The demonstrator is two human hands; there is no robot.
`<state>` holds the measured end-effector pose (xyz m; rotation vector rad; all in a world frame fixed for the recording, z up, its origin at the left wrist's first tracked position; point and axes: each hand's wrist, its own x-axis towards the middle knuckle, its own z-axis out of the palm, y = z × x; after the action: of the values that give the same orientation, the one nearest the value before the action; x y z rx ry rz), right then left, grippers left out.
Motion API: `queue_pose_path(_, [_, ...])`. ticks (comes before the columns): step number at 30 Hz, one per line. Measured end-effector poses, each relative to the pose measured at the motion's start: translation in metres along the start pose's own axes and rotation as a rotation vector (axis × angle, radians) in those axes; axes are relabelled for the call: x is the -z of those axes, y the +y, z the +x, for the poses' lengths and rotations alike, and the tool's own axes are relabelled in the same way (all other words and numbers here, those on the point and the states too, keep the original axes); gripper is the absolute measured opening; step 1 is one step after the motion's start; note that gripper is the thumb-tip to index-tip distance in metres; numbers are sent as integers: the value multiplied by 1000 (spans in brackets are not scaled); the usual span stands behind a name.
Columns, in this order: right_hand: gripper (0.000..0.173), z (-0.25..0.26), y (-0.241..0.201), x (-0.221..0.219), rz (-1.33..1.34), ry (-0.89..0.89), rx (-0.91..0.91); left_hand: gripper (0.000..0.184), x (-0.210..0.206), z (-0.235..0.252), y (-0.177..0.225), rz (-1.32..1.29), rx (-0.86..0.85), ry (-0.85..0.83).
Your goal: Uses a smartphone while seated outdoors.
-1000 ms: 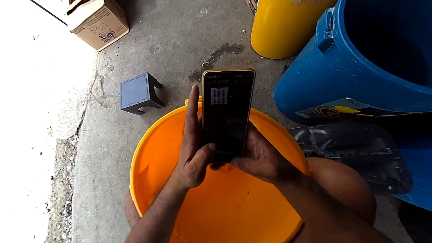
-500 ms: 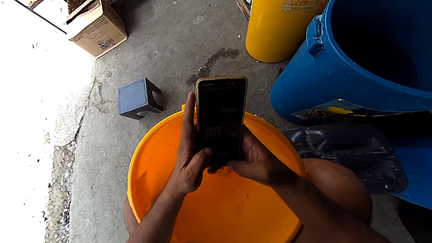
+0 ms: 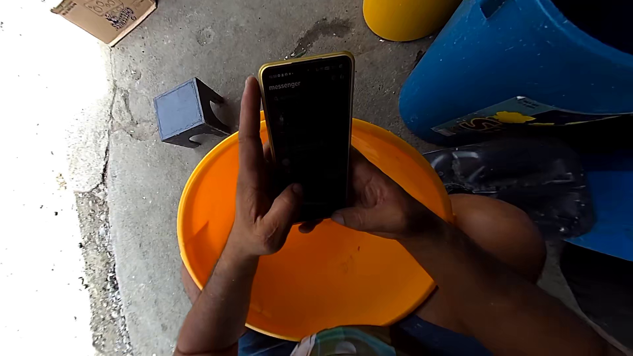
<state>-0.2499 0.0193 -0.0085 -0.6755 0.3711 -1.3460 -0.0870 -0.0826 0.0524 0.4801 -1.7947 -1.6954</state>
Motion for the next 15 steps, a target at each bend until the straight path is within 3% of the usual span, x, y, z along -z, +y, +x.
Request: queue_pose_path(15, [79, 0, 4, -2, -6, -48, -65, 87, 10, -3, 5, 40, -20, 92])
